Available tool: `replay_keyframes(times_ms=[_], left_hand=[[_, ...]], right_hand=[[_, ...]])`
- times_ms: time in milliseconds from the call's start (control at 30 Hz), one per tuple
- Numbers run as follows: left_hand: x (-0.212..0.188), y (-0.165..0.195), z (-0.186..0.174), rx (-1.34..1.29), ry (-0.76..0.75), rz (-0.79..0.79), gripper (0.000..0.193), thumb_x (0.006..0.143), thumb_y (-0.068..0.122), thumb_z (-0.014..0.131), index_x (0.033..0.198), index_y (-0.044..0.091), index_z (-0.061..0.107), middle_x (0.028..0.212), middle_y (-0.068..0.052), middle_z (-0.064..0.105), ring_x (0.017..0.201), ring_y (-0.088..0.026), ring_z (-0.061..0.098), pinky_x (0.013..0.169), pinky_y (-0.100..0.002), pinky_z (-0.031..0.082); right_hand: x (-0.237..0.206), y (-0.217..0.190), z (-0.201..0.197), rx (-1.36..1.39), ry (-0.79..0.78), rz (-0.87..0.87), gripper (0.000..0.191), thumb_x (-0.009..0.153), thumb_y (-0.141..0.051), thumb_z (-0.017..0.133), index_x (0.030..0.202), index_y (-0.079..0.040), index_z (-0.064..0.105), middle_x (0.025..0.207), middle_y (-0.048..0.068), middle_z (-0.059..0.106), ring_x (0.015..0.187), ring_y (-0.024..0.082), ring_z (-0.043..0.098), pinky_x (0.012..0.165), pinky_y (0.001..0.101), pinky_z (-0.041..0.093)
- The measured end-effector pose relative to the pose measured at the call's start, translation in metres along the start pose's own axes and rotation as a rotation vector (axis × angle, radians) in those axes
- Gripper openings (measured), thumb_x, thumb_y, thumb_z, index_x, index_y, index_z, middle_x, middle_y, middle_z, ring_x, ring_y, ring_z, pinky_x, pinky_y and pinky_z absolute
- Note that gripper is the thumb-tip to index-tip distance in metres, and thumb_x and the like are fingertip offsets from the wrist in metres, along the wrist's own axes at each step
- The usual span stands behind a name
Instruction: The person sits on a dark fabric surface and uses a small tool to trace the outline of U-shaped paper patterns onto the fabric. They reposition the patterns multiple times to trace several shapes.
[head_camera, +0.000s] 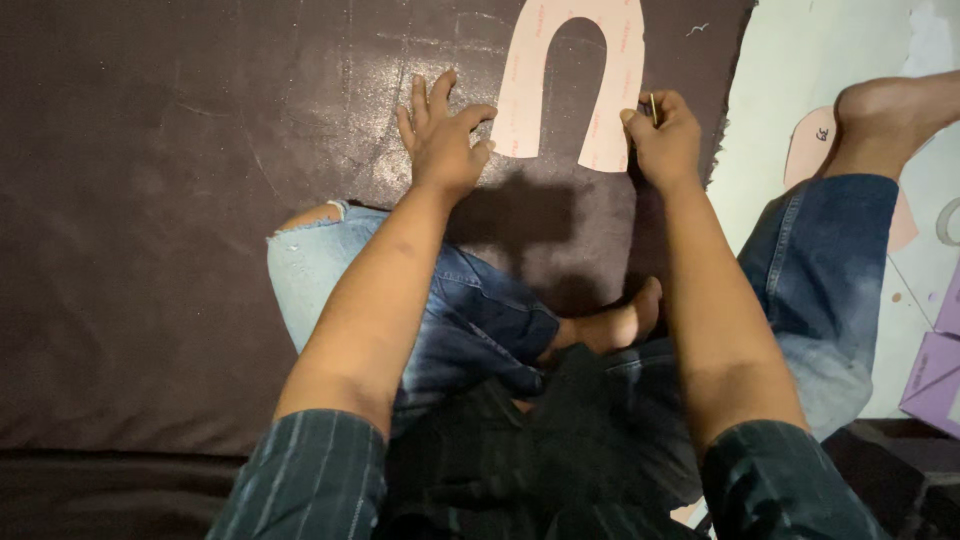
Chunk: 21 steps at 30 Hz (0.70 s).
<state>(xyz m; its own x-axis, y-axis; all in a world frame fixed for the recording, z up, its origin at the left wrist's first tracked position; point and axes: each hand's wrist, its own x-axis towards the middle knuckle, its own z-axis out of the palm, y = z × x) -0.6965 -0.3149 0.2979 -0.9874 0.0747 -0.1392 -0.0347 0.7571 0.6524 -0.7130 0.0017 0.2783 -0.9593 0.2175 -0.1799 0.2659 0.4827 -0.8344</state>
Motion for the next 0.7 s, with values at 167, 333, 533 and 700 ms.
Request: replay_keyframes(times_ms=[167, 333, 533, 700], left_hand=[[0.001, 0.006, 0.0, 0.032, -0.036, -0.023, 0.039, 0.081, 0.025, 0.083, 0.118, 0.033, 0.074, 0.162, -0.01, 0.029, 0.153, -0.042, 0.008, 0.122, -0.062, -0.001], [0.0, 0.009, -0.001, 0.058, -0.049, -0.042, 0.039, 0.082, 0.025, 0.082, 0.119, 0.033, 0.074, 0.163, -0.009, 0.028, 0.154, -0.04, 0.008, 0.123, -0.06, -0.001], [0.0, 0.011, -0.004, 0.064, -0.057, -0.045, 0.039, 0.083, 0.025, 0.082, 0.12, 0.033, 0.073, 0.163, -0.009, 0.028, 0.155, -0.04, 0.007, 0.124, -0.06, -0.001], [0.002, 0.013, -0.004, 0.07, -0.083, -0.054, 0.042, 0.084, 0.024, 0.08, 0.124, 0.034, 0.072, 0.163, -0.01, 0.026, 0.155, -0.04, 0.005, 0.124, -0.06, -0.003]], right_hand=[[0.001, 0.004, -0.004, -0.118, 0.031, -0.016, 0.029, 0.092, -0.017, 0.079, 0.114, -0.001, 0.069, 0.083, 0.003, 0.071, 0.072, 0.009, 0.065, 0.068, 0.0266, 0.053], [-0.001, 0.003, -0.006, -0.092, 0.026, -0.009, 0.031, 0.092, -0.018, 0.079, 0.115, 0.0, 0.068, 0.082, 0.002, 0.07, 0.072, 0.008, 0.064, 0.067, 0.0263, 0.052], [-0.003, -0.001, -0.005, -0.077, 0.016, -0.011, 0.03, 0.092, -0.016, 0.079, 0.115, 0.0, 0.067, 0.08, 0.001, 0.067, 0.07, 0.008, 0.062, 0.065, 0.026, 0.05], [-0.005, -0.006, -0.004, -0.075, 0.005, 0.018, 0.033, 0.092, -0.015, 0.076, 0.122, -0.003, 0.066, 0.081, -0.001, 0.068, 0.072, 0.007, 0.063, 0.068, 0.0247, 0.051]])
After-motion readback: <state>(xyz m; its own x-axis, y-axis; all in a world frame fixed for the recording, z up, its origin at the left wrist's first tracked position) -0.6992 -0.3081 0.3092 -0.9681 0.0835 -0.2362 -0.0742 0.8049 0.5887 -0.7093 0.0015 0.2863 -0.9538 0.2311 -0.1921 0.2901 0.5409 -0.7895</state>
